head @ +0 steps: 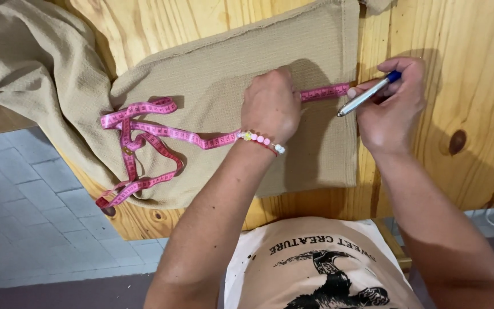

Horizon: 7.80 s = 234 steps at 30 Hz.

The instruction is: Measuring and marking a piece of tan fabric using a flexible tape measure and a pen on a wooden table.

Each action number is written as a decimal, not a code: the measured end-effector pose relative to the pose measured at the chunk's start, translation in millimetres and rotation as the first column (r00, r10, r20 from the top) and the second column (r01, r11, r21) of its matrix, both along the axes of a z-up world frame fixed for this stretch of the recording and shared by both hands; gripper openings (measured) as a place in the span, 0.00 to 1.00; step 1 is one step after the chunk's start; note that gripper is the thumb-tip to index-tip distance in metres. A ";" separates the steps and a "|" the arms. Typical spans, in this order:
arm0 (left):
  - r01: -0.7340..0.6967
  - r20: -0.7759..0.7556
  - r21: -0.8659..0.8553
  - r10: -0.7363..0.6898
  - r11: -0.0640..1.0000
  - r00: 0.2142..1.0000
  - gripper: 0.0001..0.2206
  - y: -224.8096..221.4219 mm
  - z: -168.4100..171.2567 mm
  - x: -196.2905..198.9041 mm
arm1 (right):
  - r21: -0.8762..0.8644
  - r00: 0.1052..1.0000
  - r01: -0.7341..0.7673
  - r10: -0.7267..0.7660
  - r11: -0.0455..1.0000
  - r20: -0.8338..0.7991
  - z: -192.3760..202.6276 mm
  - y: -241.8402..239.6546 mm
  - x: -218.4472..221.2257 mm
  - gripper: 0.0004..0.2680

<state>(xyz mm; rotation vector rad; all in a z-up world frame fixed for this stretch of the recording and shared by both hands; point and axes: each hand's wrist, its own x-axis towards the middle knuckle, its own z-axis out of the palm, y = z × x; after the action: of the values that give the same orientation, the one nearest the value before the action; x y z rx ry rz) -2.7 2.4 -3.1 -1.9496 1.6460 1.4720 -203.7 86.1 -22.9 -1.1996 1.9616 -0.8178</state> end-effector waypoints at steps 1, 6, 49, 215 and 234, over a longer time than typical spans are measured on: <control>-0.014 0.000 -0.003 0.014 1.000 1.000 0.12 1.7 -0.3 0.1 | 0.010 1.000 -0.002 0.002 1.000 -0.002 0.3 0.6 0.3 0.23; 0.029 0.017 -0.008 -0.029 1.000 0.999 0.09 1.6 -2.5 0.8 | -0.008 0.999 -0.015 0.015 1.000 -0.036 -2.7 1.6 -1.7 0.23; 0.058 0.019 0.015 -0.059 0.998 0.998 0.15 -2.2 1.9 4.6 | -0.409 0.727 -0.584 0.676 0.701 0.121 -57.5 -34.1 -3.6 0.07; 0.103 0.075 -0.101 -0.096 0.990 0.993 0.13 -72.8 -5.8 -3.7 | -0.172 0.584 -0.649 0.340 0.741 -0.737 -33.5 -22.9 -32.5 0.03; 0.074 0.056 -0.061 -0.071 0.995 0.996 0.12 -77.3 -0.5 1.9 | -0.404 0.826 -0.484 0.558 0.776 0.083 -47.4 -104.3 4.6 0.05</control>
<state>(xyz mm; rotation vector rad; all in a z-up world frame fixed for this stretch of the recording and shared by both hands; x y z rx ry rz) -0.8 -74.9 -3.6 -1.9220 1.7406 1.3458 -199.1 -18.2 -70.2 -1.7088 1.2308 -0.9772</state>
